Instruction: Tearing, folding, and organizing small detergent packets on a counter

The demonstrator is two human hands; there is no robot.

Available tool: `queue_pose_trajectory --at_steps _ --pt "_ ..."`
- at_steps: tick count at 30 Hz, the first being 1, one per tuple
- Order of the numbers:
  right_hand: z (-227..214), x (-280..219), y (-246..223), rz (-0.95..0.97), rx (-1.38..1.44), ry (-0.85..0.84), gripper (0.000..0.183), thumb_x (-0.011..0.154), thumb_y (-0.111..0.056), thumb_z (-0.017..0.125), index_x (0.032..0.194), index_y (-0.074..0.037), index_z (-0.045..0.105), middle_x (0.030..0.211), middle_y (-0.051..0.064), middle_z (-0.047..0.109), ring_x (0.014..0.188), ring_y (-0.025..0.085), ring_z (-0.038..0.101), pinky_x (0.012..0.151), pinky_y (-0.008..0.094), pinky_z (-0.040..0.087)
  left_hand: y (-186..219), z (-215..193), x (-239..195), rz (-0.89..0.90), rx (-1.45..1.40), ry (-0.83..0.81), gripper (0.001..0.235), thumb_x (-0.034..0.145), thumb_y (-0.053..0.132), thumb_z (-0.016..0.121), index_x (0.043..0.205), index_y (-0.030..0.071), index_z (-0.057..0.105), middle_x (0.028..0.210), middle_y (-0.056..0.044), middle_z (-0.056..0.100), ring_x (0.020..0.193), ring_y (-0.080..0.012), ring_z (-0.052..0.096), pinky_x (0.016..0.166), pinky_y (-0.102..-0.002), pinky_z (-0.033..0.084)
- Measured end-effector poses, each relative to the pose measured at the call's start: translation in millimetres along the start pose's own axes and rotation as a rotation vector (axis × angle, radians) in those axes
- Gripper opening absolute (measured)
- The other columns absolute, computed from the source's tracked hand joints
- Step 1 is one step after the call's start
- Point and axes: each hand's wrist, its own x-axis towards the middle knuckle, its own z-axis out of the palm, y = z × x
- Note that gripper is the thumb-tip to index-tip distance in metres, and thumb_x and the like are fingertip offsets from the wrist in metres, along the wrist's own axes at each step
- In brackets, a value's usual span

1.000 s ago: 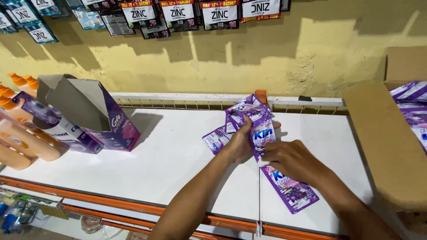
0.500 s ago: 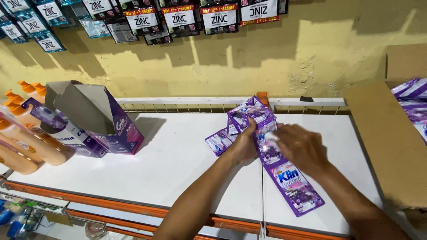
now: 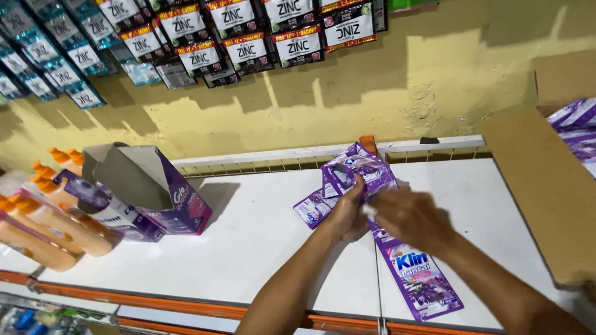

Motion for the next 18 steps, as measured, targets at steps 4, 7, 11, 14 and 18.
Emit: queue_pose_trajectory --at_steps 4,7,11,14,18 --pt "-18.2 0.2 14.0 0.216 -0.068 0.204 0.005 0.087 -0.018 0.073 0.090 -0.014 0.074 0.075 -0.003 0.066 0.062 0.015 0.069 0.046 0.027 0.050 6.4 23.3 -1.9 0.008 -0.041 -0.045 0.086 0.091 0.086 0.047 0.124 0.008 0.066 0.113 -0.012 0.070 0.109 -0.0262 0.069 0.101 -0.044 0.053" --pt "-13.5 1.1 1.2 0.212 0.019 0.259 0.004 0.086 -0.014 0.072 0.090 -0.014 0.075 0.074 -0.001 0.067 0.063 0.018 0.070 0.048 0.029 0.053 1.7 24.3 -2.9 -0.007 -0.018 -0.051 0.082 0.092 0.082 0.049 0.125 0.009 0.066 0.111 -0.011 0.069 0.107 -0.0254 0.068 0.103 -0.043 0.054" --pt "0.7 -3.8 16.7 0.126 -0.011 0.339 0.004 0.084 -0.008 0.076 0.083 -0.011 0.075 0.070 0.000 0.067 0.059 0.018 0.069 0.047 0.026 0.051 15.1 51.9 -19.0 0.017 -0.064 -0.040 0.077 0.096 0.077 0.050 0.123 0.006 0.066 0.108 -0.012 0.071 0.104 -0.0253 0.071 0.100 -0.043 0.056" --pt "-5.8 -8.7 26.8 0.244 0.044 0.343 0.004 0.086 -0.010 0.075 0.084 -0.012 0.072 0.072 0.001 0.066 0.060 0.022 0.069 0.047 0.031 0.051 9.5 42.0 -14.1 -0.005 -0.042 -0.021 0.079 0.094 0.079 0.050 0.125 0.008 0.066 0.111 -0.010 0.070 0.106 -0.0253 0.070 0.098 -0.044 0.056" --pt "-22.1 4.3 -8.8 0.157 0.176 0.123 0.010 0.086 -0.007 0.067 0.080 -0.009 0.074 0.071 0.004 0.071 0.057 0.028 0.071 0.050 0.039 0.056 8.1 47.9 -6.2 -0.025 -0.098 0.008 0.081 0.096 0.078 0.045 0.122 0.004 0.066 0.108 -0.017 0.069 0.102 -0.0307 0.070 0.089 -0.044 0.062"
